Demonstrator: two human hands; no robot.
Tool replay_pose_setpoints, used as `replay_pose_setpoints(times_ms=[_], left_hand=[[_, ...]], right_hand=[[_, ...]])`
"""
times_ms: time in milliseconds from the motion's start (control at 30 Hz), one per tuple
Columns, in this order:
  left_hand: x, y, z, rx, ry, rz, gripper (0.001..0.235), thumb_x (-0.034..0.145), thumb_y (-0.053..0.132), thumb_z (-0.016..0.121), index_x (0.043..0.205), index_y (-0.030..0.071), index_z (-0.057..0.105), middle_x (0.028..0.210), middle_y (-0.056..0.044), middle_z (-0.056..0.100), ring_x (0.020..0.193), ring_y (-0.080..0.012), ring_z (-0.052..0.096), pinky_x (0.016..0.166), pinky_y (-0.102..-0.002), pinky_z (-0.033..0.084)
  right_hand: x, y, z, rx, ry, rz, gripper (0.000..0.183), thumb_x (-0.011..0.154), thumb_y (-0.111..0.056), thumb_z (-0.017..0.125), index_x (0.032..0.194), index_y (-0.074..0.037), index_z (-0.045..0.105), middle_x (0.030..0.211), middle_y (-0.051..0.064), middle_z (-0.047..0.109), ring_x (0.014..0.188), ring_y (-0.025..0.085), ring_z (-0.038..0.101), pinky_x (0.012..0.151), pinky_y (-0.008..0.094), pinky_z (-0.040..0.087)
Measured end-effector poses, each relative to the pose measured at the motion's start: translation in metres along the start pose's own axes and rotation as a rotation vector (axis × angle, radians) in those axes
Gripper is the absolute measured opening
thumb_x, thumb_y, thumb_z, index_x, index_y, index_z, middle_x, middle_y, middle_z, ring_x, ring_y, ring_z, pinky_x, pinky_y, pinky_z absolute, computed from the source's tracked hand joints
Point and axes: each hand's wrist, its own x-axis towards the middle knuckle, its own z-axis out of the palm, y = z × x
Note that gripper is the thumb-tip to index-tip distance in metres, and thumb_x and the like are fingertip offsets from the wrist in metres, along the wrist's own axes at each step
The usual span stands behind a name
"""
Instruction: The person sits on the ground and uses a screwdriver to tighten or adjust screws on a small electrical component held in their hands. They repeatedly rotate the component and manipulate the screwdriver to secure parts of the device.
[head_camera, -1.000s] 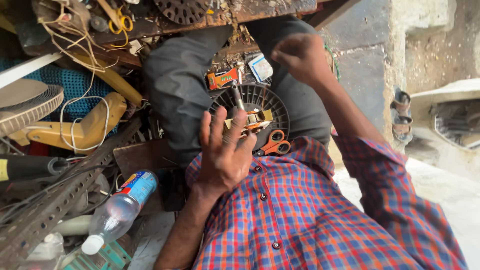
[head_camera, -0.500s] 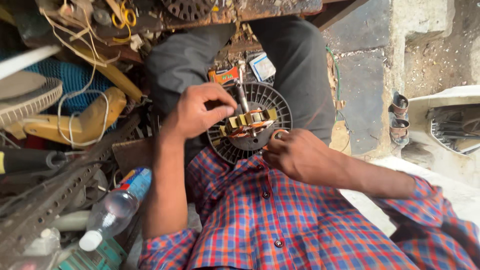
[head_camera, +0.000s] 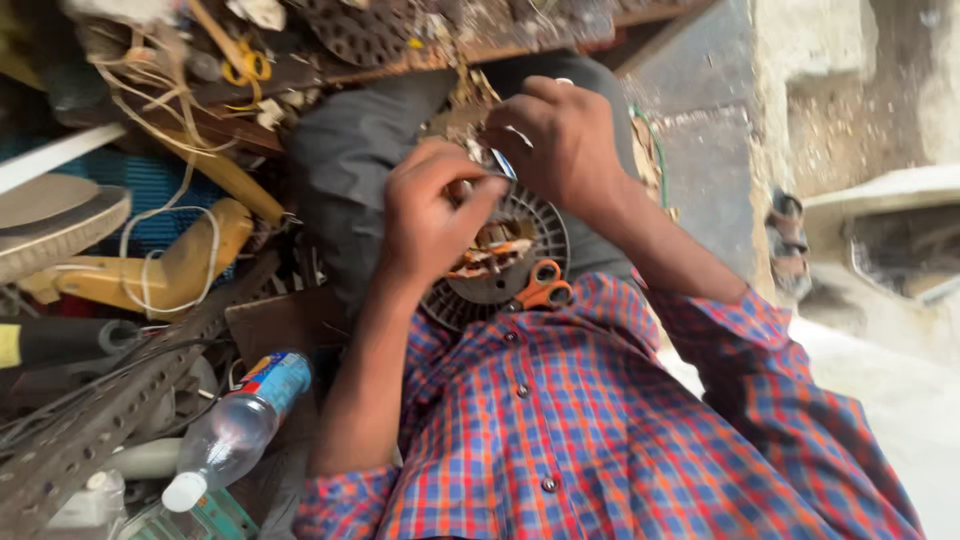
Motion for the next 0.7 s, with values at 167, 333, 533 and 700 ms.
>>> replay_pose_setpoints(times_ms=[167,333,533,700], left_hand=[[0.021,0.018,-0.027,0.121,-0.426,-0.065,0.014,0.080,0.013,0.079,0.091,0.004,0.080,0.094,-0.008,0.076,0.084,-0.0192,0.072,0.076,-0.031,0.056],[-0.056,0.014,0.000,0.418,0.070,0.519,0.014,0.091,0.012,0.072,0.100,0.003,0.076,0.121,-0.016,0.065,0.113,-0.0358,0.062,0.097,-0.051,0.050],[-0.043,-0.011,0.010,-0.247,0.208,0.191,0.007,0.085,0.011,0.073,0.090,0.007,0.071,0.113,-0.014,0.070,0.095,-0.0318,0.063,0.085,-0.049,0.044],[0.024,0.007,-0.007,0.323,-0.158,0.177,0.016,0.080,0.018,0.085,0.084,0.005,0.076,0.088,-0.008,0.073,0.086,-0.0216,0.067,0.080,-0.037,0.051]], right_hand=[[-0.014,-0.088,-0.059,0.040,-0.505,-0.108,0.019,0.086,-0.024,0.079,0.081,-0.009,0.068,0.078,0.010,0.064,0.065,0.028,0.062,0.053,0.045,0.047],[-0.026,-0.083,-0.103,0.042,-0.339,-0.007,0.020,0.083,-0.013,0.074,0.102,-0.014,0.080,0.083,0.006,0.069,0.071,0.029,0.067,0.060,0.043,0.052],[-0.005,0.007,-0.011,0.544,-0.091,0.316,0.012,0.089,-0.016,0.084,0.095,-0.009,0.076,0.089,0.008,0.074,0.080,0.021,0.073,0.069,0.036,0.057],[0.009,-0.028,-0.021,-0.043,-0.130,0.038,0.016,0.074,-0.017,0.087,0.086,-0.010,0.079,0.073,0.011,0.065,0.063,0.028,0.064,0.051,0.043,0.047]])
